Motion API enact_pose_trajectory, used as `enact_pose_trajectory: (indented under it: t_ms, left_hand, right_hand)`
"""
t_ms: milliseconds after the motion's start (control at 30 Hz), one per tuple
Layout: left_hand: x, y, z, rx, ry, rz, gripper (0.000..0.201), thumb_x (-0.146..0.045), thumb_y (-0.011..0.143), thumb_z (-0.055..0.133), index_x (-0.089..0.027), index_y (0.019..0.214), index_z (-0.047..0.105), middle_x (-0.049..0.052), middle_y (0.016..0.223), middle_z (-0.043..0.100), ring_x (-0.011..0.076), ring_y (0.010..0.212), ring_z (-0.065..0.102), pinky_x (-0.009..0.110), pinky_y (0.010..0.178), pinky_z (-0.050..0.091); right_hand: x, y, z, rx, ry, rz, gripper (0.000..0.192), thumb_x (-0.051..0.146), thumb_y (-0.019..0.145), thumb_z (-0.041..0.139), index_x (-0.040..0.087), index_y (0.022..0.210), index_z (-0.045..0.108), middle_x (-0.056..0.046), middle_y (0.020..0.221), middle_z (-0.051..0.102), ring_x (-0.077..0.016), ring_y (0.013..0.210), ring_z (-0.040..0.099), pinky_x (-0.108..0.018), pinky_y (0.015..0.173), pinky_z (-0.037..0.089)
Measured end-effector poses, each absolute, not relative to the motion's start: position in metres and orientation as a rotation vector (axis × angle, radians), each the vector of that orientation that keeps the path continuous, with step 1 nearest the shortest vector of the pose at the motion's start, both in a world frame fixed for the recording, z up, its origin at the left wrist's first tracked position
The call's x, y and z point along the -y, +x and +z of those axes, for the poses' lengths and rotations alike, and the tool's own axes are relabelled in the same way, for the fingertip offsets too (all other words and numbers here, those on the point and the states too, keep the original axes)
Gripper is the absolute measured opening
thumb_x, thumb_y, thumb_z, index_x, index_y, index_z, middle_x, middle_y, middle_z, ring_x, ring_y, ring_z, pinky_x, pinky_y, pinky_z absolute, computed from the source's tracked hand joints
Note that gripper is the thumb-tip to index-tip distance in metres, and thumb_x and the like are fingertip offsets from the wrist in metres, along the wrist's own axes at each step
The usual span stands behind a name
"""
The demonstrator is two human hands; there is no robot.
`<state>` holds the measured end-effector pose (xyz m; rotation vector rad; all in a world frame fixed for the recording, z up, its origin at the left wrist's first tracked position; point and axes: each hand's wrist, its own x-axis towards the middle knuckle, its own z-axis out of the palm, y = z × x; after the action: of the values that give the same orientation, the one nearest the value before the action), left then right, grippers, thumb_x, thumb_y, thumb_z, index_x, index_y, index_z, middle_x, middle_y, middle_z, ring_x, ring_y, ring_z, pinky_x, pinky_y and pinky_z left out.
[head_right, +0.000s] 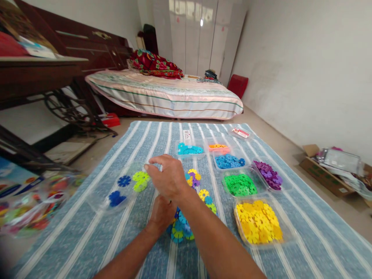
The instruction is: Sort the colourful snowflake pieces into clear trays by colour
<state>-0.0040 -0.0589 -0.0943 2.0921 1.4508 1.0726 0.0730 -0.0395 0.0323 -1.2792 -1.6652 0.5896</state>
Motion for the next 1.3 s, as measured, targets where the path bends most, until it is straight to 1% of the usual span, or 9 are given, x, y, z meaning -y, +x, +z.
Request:
enact_pose_trajectory:
  t_ms: [100,233,367,500,667,800,933,1100,1300]
  left_hand:
    - [0.058,-0.007,-0.096,-1.405,2.107,1.084,0.027,-0.009,0.078,0.041,-0.019,0.089,0.063,0.006,0.093,0.068,0.019,0.093,0.063,0.036,0.085,0.052]
    - [0.058,-0.009,-0.099,-1.378,2.131,1.114,0.029,-0.012,0.079,0.044,-0.018,0.099,0.064,0.007,0.101,0.068,0.0199,0.099,0.063,0.038,0.09,0.052]
    - [0.057,-0.009,-0.099,-1.425,2.184,1.078,0.027,-0.015,0.081,0.044,-0.018,0.099,0.064,0.007,0.099,0.068,0.0195,0.097,0.063,0.037,0.089,0.052]
    - [0.054,-0.01,-0.099,-1.463,2.264,1.017,0.028,-0.016,0.081,0.043,-0.014,0.1,0.064,0.01,0.098,0.068,0.0215,0.097,0.063,0.038,0.09,0.051]
    - [0.053,-0.012,-0.096,-1.484,2.313,0.938,0.03,-0.018,0.082,0.043,-0.015,0.102,0.065,0.01,0.1,0.068,0.0217,0.097,0.063,0.039,0.091,0.05]
    - [0.057,-0.01,-0.092,-1.495,2.289,0.896,0.03,-0.018,0.081,0.043,-0.014,0.102,0.065,0.01,0.099,0.067,0.0222,0.097,0.063,0.04,0.09,0.051]
    - [0.063,-0.006,-0.09,-1.482,2.243,0.88,0.031,-0.017,0.081,0.043,-0.015,0.104,0.064,0.01,0.103,0.067,0.0215,0.101,0.062,0.039,0.093,0.049]
    - [0.065,-0.005,-0.083,-1.463,2.247,0.811,0.03,-0.02,0.081,0.046,-0.015,0.105,0.064,0.01,0.107,0.067,0.0223,0.102,0.061,0.04,0.093,0.049]
    - [0.068,-0.002,-0.056,-1.329,2.334,0.884,0.026,-0.029,0.081,0.051,-0.018,0.1,0.066,0.009,0.104,0.067,0.0233,0.101,0.058,0.04,0.092,0.046]
  right_hand:
    - [0.047,0.102,0.022,1.648,-1.344,0.535,0.016,0.024,0.082,0.053,0.02,0.079,0.068,0.002,0.082,0.067,-0.0121,0.082,0.062,-0.024,0.08,0.046]
    - [0.069,0.156,-0.018,1.6,-1.537,0.464,0.017,0.022,0.08,0.053,0.017,0.079,0.069,-0.005,0.081,0.068,-0.0181,0.078,0.062,-0.031,0.076,0.047]
    - [0.091,0.179,-0.053,1.764,-1.727,0.365,0.019,0.016,0.08,0.05,0.019,0.082,0.069,-0.005,0.087,0.067,-0.0188,0.086,0.061,-0.031,0.081,0.045]
    - [0.096,0.171,-0.07,1.905,-1.782,0.291,0.016,0.017,0.078,0.056,0.019,0.087,0.069,-0.008,0.097,0.064,-0.0217,0.098,0.056,-0.032,0.088,0.043]
    - [0.085,0.156,-0.083,1.93,-1.732,0.192,0.01,0.019,0.079,0.059,0.02,0.081,0.068,-0.009,0.095,0.063,-0.024,0.102,0.052,-0.035,0.091,0.04]
    - [0.082,0.157,-0.09,1.861,-1.688,0.199,0.022,0.016,0.085,0.048,0.02,0.072,0.066,-0.008,0.085,0.063,-0.0205,0.091,0.055,-0.032,0.084,0.042]
    - [0.087,0.17,-0.092,1.745,-1.63,0.211,0.029,0.018,0.088,0.04,0.02,0.074,0.065,-0.007,0.085,0.064,-0.0187,0.09,0.057,-0.03,0.083,0.044]
    - [0.095,0.178,-0.09,1.587,-1.587,0.259,0.025,0.024,0.089,0.041,0.02,0.082,0.065,-0.006,0.086,0.066,-0.0171,0.086,0.06,-0.029,0.079,0.048]
    - [0.105,0.168,-0.081,1.394,-1.419,0.507,0.024,0.03,0.085,0.05,0.021,0.069,0.064,-0.006,0.1,0.067,-0.0176,0.096,0.061,-0.031,0.087,0.046]
